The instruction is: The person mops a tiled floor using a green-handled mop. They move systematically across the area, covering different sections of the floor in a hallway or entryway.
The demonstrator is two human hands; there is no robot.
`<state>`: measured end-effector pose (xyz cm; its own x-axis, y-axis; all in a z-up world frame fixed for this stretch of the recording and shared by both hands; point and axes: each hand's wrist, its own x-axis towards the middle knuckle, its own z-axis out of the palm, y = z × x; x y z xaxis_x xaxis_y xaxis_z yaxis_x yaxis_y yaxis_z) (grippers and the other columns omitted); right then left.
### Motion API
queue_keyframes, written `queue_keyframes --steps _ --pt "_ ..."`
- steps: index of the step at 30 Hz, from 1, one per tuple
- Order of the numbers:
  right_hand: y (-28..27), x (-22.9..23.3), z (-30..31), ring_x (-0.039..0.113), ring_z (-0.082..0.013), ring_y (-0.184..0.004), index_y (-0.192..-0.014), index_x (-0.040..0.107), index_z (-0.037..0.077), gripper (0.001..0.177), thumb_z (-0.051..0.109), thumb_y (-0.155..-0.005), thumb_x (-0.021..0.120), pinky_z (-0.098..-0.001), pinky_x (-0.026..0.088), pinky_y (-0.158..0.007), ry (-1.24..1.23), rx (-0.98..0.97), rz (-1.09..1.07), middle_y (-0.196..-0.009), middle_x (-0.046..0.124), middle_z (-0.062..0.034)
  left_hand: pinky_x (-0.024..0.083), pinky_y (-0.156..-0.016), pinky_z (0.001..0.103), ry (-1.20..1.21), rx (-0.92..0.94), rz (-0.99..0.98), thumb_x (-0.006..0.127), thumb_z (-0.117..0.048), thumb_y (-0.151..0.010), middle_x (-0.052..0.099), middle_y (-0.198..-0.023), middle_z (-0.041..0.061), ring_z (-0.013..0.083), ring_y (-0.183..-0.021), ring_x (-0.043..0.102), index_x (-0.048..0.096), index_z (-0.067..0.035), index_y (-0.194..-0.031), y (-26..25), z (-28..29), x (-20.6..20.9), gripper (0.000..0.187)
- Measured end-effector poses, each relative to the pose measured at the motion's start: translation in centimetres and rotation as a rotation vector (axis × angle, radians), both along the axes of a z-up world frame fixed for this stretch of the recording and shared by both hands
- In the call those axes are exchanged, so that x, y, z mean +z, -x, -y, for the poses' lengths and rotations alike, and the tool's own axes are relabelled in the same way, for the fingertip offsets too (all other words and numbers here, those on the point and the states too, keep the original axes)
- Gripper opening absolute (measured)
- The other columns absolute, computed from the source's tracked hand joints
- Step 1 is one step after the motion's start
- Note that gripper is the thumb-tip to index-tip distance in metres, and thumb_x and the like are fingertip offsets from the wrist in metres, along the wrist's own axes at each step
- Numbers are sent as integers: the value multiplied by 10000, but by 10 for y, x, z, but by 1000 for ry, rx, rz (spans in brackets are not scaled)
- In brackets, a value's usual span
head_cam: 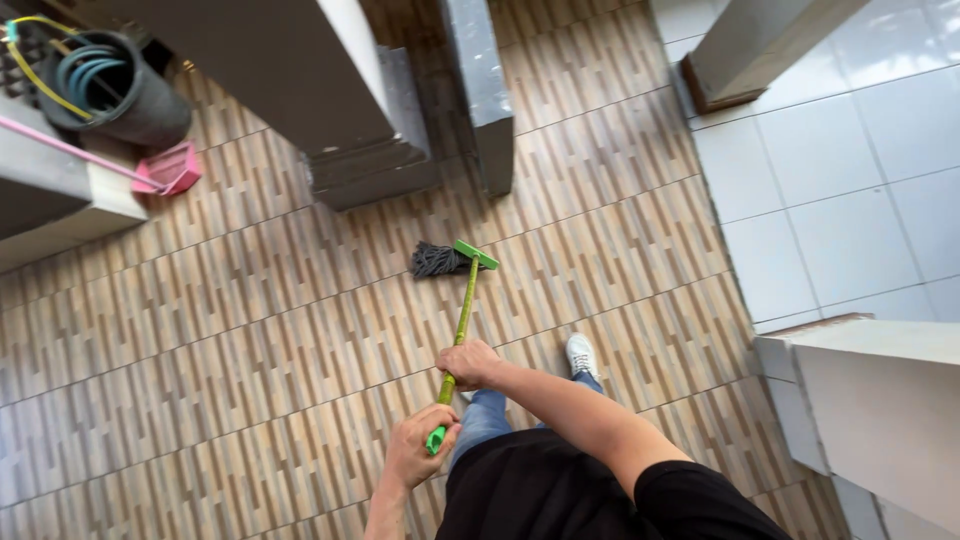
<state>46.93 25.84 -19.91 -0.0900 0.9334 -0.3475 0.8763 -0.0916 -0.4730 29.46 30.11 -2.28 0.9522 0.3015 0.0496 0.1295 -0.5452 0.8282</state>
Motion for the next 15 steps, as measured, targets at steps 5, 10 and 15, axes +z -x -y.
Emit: queue_keyframes --steps 5,10,15 --pt "-98 -20 136 700 -311 -757 -818 585 213 153 314 -768 688 -522 484 -461 -119 -179 28 -839 646 36 529 -684 294 23 -99 0 664 -239 -937 776 -987 -53 150 -808 746 661 -171 -888 -93 88 -24 84" --pt "-199 -13 274 717 -185 -872 -851 643 280 97 305 -815 730 -410 619 -640 116 -365 64 -917 703 124 598 -831 329 196 -228 -192 705 -292 -925 783 -1096 -81 143 -925 747 742 -240 -1046 -197 182 -65 137" --pt "-291 -59 384 732 -294 -781 -853 576 271 154 297 -780 709 -440 580 -701 -190 -779 227 -804 656 -20 536 -843 461 343 -414 -85 653 -376 -994 708 -1025 48 358 -1002 682 612 -193 -924 -308 245 -106 199"
